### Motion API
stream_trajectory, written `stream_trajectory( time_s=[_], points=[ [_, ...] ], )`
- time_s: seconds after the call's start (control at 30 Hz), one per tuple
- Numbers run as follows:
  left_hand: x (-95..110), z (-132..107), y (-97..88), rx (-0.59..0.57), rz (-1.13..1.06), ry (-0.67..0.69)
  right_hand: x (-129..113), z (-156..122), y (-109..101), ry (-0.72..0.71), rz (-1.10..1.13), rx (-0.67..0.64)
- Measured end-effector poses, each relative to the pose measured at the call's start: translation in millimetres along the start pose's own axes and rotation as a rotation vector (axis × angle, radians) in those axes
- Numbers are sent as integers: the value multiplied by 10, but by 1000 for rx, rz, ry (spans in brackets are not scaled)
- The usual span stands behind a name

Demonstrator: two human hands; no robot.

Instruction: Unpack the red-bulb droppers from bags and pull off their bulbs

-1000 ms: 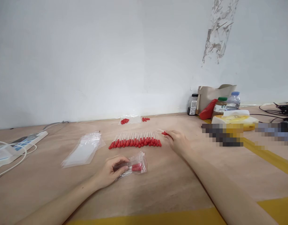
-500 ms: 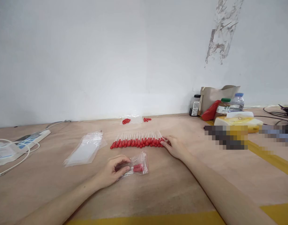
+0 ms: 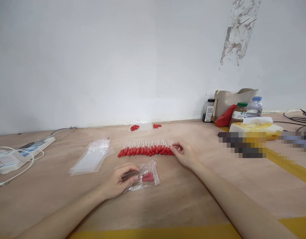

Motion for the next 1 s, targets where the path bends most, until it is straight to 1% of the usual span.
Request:
stream_trajectory(
  time_s=[0.03,0.1,0.13,0.17,0.23,0.33,0.43,0.5,0.6,0.7,0.87,0.93,1.0],
  points=[
    [15,-9,-9,-5,7,8,-136,-45,58,-50,26,-76],
    [27,-28,-9,-27,16,4,-459,-184,244,-189,64,-310],
    [21,-37,1,-42,20,-6,-619,-264,315,-269,57,-392],
    [9,-46,16,-59,26,-18,-740,-326,362,-316,43,-433],
    [-18,-59,59,-98,46,-39,-891,-404,444,-346,22,-481],
    [-39,-71,125,-164,84,-40,-1007,-453,542,-360,32,-528],
    [-15,-76,181,-246,111,-4,-1053,-476,623,-360,50,-598],
    [12,-81,210,-301,130,29,-1045,-487,662,-330,55,-641],
    [24,-87,239,-351,162,49,-973,-499,698,-202,92,-689],
    [14,-92,248,-363,177,36,-921,-519,703,-81,162,-704],
    [38,-99,252,-383,182,30,-921,-568,746,-33,218,-734],
    [46,-102,256,-397,189,33,-873,-574,771,23,275,-744],
    [38,-107,257,-404,195,26,-810,-568,777,91,382,-756]
  ],
)
Point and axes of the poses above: each hand's wrist, its own z-axis towards the middle knuckle, its own y-axis out of the palm, x = y × z, the point moved 8 cm from there along z, towards the middle knuckle, and after that the axes turned 1 degree about -x, right-handed, at the moved point
